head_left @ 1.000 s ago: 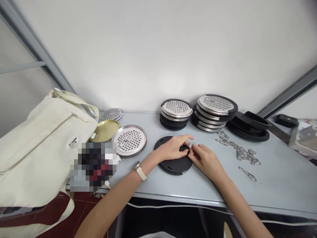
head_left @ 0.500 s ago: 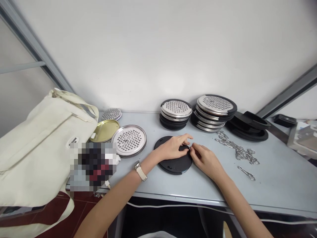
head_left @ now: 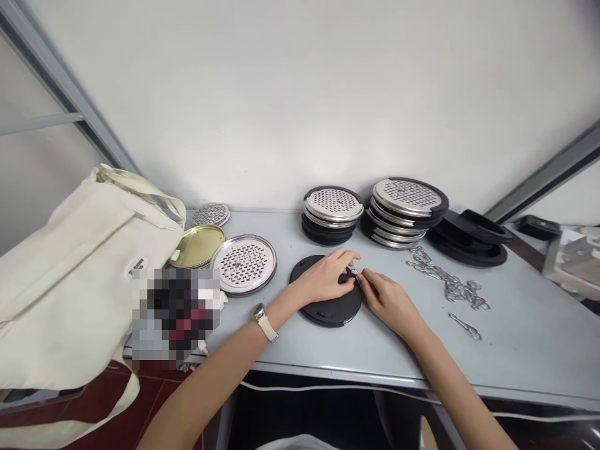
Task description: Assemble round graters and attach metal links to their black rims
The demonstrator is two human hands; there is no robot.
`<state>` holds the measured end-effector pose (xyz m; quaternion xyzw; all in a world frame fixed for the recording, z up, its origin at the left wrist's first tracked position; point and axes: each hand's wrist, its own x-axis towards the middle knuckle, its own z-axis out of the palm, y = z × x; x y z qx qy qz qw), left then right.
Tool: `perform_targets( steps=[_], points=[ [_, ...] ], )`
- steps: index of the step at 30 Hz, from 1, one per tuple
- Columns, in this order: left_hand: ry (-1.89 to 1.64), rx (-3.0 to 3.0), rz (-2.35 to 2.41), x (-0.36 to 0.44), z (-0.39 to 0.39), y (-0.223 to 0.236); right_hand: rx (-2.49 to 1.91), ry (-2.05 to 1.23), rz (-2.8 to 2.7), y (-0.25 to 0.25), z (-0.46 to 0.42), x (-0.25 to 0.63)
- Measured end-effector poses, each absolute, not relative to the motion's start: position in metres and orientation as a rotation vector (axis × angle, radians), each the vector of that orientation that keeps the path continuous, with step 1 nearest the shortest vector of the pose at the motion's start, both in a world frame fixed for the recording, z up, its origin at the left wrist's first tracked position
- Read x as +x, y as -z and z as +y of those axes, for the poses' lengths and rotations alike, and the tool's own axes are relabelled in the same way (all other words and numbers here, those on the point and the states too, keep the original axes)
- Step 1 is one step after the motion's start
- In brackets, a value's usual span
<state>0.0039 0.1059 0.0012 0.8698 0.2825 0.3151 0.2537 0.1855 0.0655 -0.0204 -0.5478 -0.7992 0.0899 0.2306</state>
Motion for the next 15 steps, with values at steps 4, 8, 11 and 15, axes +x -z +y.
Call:
perform_targets(
  steps=[4, 8, 11, 15],
  points=[
    [-0.821, 2.316, 0.794, 0.0031, 0.1063, -0.0002, -1.523, -0.282, -2.186, 0.0176, 0.0665, 0.1836],
    [-0.785, 2.313, 0.767, 0.0016, 0.1067, -0.0015, -1.5, -0.301, -2.201, 0.0142, 0.0666, 0.1833],
    [-0.782, 2.314, 0.746, 0.0009, 0.1061, -0.0036, -1.473, -0.322, -2.21, 0.0128, 0.0663, 0.1835],
    [-0.776, 2.331, 0.702, 0.0015, 0.1058, -0.0051, -1.474, -0.358, -2.216, 0.0121, 0.0662, 0.1825]
  ],
)
